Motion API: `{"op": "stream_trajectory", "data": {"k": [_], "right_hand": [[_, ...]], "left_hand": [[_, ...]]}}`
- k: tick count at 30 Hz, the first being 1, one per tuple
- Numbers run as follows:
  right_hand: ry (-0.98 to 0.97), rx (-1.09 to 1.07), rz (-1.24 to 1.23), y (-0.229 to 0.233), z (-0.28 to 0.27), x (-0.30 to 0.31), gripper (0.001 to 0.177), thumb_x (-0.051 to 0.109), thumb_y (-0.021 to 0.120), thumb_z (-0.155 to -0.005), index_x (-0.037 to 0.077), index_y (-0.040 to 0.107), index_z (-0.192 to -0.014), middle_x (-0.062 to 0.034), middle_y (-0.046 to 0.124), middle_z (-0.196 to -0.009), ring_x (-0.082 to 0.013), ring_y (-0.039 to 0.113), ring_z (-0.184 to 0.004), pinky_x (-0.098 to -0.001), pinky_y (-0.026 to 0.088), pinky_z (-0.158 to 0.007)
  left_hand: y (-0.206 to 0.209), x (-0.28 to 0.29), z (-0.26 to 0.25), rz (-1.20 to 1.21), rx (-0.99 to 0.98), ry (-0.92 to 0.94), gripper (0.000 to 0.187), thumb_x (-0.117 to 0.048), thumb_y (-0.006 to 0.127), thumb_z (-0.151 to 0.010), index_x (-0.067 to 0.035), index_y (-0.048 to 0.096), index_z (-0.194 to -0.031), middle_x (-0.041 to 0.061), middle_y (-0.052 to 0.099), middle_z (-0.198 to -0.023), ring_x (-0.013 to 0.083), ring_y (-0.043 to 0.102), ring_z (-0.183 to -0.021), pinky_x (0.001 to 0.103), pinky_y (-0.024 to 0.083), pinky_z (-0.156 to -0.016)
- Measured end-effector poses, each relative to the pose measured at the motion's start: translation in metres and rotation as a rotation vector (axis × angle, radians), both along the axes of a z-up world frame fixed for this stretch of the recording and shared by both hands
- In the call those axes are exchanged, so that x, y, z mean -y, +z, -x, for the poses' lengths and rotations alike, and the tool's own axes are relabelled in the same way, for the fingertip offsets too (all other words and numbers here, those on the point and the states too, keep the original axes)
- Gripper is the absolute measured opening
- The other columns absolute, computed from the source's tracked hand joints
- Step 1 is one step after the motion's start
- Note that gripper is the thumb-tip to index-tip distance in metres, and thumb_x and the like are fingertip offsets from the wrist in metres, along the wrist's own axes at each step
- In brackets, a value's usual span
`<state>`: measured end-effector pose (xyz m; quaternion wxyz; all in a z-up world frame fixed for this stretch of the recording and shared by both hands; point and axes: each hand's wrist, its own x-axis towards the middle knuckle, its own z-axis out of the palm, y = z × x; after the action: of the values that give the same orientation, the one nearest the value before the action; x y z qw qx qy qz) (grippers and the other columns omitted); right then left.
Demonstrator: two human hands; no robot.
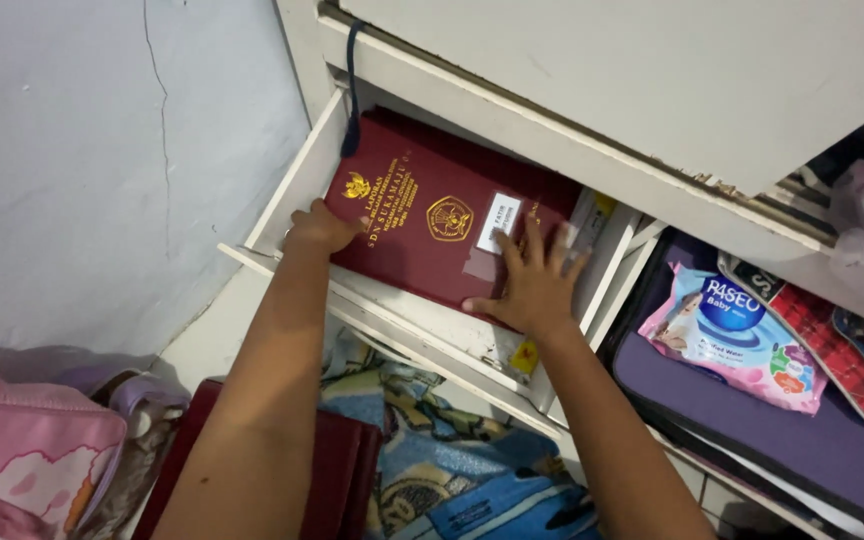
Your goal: Rearranging folders, a binder, and other items inside a cabinet drawer and then closing it.
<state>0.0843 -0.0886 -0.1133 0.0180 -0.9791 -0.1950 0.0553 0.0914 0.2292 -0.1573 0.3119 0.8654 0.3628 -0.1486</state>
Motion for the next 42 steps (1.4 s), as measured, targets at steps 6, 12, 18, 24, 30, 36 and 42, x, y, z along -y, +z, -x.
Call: {"op": "stream_trajectory", "data": {"k": [6,12,18,24,30,36,42], "right_hand": [[0.354,0.059,0.243,-0.021,0.0,-0.014,0.103,0.063,0.077,-0.074,0.043,0.023,-0.159,0.0014,0.007,-0.172,-0.0424,0.003,-0.156,-0.0726,-0.002,-0.12],[0.483,0.121,0.186,-0.032,-0.003,-0.012,0.074,0.046,0.068,-0.087,0.037,0.036,-0.153,-0.0003,0.013,-0.171,-0.0436,0.022,-0.151,-0.0787,0.008,-0.116],[0.462,0.089,0.13,-0.049,-0.015,-0.006,0.071,0.037,0.064,-0.094,0.035,0.032,-0.156,-0.0018,0.012,-0.17,-0.0449,0.02,-0.152,-0.0807,0.015,-0.114],[0.442,0.057,0.136,-0.045,-0.011,-0.004,0.079,0.051,0.074,-0.083,0.035,0.039,-0.152,-0.0014,0.014,-0.169,-0.0429,0.018,-0.154,-0.0794,0.014,-0.115],[0.535,0.097,0.193,-0.044,-0.005,-0.01,0.077,0.043,0.075,-0.083,0.038,0.039,-0.151,0.0007,0.012,-0.171,-0.0452,0.018,-0.153,-0.0824,0.009,-0.114],[0.552,0.108,0.224,-0.048,-0.004,-0.012,0.055,0.039,0.064,-0.094,0.044,0.046,-0.146,0.0037,0.01,-0.172,-0.0492,0.015,-0.153,-0.0823,0.021,-0.109],[0.505,0.089,0.273,-0.037,0.001,-0.018,0.059,0.041,0.054,-0.098,0.048,0.035,-0.153,0.0006,0.005,-0.173,-0.0519,0.012,-0.153,-0.0838,0.025,-0.106]], "left_hand": [[-0.047,-0.022,-0.019,-0.058,-0.041,-0.043,0.104,-0.077,0.061,-0.077,-0.011,0.035,-0.153,0.022,0.038,-0.15,0.0447,0.045,-0.137,0.054,0.045,-0.106],[-0.012,-0.009,-0.005,-0.118,0.047,-0.055,0.086,-0.072,0.03,-0.096,-0.003,0.053,-0.143,0.023,0.058,-0.136,0.0397,0.059,-0.126,0.052,0.051,-0.1],[0.006,0.003,0.003,-0.155,0.068,-0.1,0.086,-0.071,0.029,-0.096,-0.004,0.048,-0.147,0.025,0.047,-0.146,0.0448,0.051,-0.132,0.054,0.048,-0.103],[-0.006,0.001,0.0,-0.063,0.017,-0.036,0.095,-0.073,0.035,-0.092,0.0,0.039,-0.152,0.025,0.048,-0.147,0.0416,0.048,-0.137,0.05,0.044,-0.109],[-0.014,-0.002,-0.006,-0.064,0.013,-0.015,0.095,-0.073,0.036,-0.09,0.001,0.047,-0.149,0.025,0.054,-0.143,0.0402,0.053,-0.133,0.051,0.046,-0.106],[-0.013,-0.007,-0.005,-0.024,0.025,-0.006,0.099,-0.074,0.033,-0.093,0.004,0.041,-0.152,0.026,0.048,-0.149,0.0381,0.045,-0.141,0.051,0.039,-0.113],[-0.014,-0.012,-0.006,-0.009,0.074,0.027,0.099,-0.074,0.029,-0.096,0.005,0.033,-0.155,0.026,0.045,-0.153,0.0374,0.042,-0.143,0.051,0.035,-0.116]]}}
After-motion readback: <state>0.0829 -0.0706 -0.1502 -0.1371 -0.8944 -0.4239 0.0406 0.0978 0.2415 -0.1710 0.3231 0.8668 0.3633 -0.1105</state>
